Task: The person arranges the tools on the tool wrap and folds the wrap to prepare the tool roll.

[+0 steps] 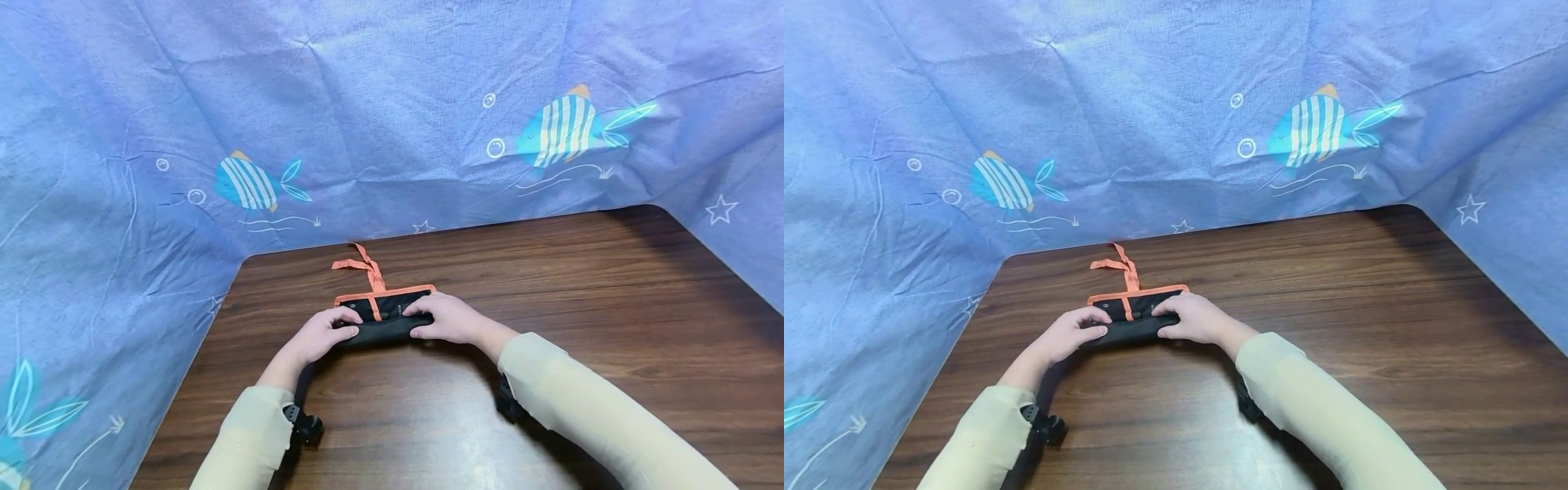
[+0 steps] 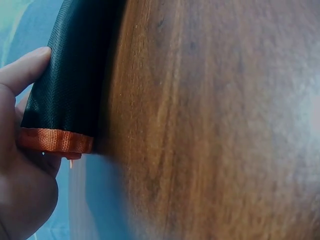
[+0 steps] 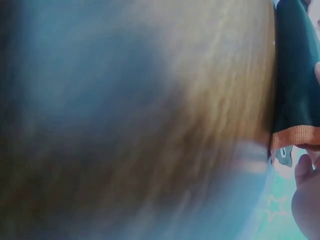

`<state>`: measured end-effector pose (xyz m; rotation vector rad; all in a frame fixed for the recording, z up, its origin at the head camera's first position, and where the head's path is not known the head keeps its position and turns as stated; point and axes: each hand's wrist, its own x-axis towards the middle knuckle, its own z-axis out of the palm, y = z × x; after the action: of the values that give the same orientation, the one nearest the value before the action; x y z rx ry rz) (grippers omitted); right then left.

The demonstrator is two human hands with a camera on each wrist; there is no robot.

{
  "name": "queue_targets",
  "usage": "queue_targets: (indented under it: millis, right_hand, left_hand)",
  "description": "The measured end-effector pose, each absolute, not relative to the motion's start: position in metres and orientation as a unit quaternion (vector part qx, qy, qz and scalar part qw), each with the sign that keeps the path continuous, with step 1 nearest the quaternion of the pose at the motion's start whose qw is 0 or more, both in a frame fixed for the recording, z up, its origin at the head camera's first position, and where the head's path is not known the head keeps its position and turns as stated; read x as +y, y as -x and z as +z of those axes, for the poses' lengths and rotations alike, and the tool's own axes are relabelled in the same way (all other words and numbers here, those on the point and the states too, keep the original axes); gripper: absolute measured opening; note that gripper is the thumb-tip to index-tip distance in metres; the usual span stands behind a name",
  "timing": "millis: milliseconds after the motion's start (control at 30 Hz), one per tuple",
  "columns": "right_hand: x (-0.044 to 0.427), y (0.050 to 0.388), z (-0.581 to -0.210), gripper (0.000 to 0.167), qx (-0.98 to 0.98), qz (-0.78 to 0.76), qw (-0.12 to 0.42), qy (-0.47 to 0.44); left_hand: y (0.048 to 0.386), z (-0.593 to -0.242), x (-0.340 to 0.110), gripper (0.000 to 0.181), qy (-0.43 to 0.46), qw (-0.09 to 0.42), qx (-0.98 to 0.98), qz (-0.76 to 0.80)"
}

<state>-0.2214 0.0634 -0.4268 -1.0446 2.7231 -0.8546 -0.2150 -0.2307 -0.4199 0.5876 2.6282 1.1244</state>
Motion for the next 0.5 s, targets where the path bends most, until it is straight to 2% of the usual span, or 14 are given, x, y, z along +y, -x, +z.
queue_targets:
  millis: [300, 500]
  right_hand:
    - [0.0586, 0.2248, -0.4267, 0.036, 0.895, -0.259, 0.017, 0.364]
    - [0.0574, 0.2261, -0.4252, 0.034, 0.898, -0.259, 0.022, 0.355]
  left_hand:
    - [0.2175, -0.4211, -0.2312, 0.018, -0.192, 0.110, 0.899, 0.377]
    - [0.2177, -0.4219, -0.2327, 0.027, -0.168, 0.120, 0.913, 0.353]
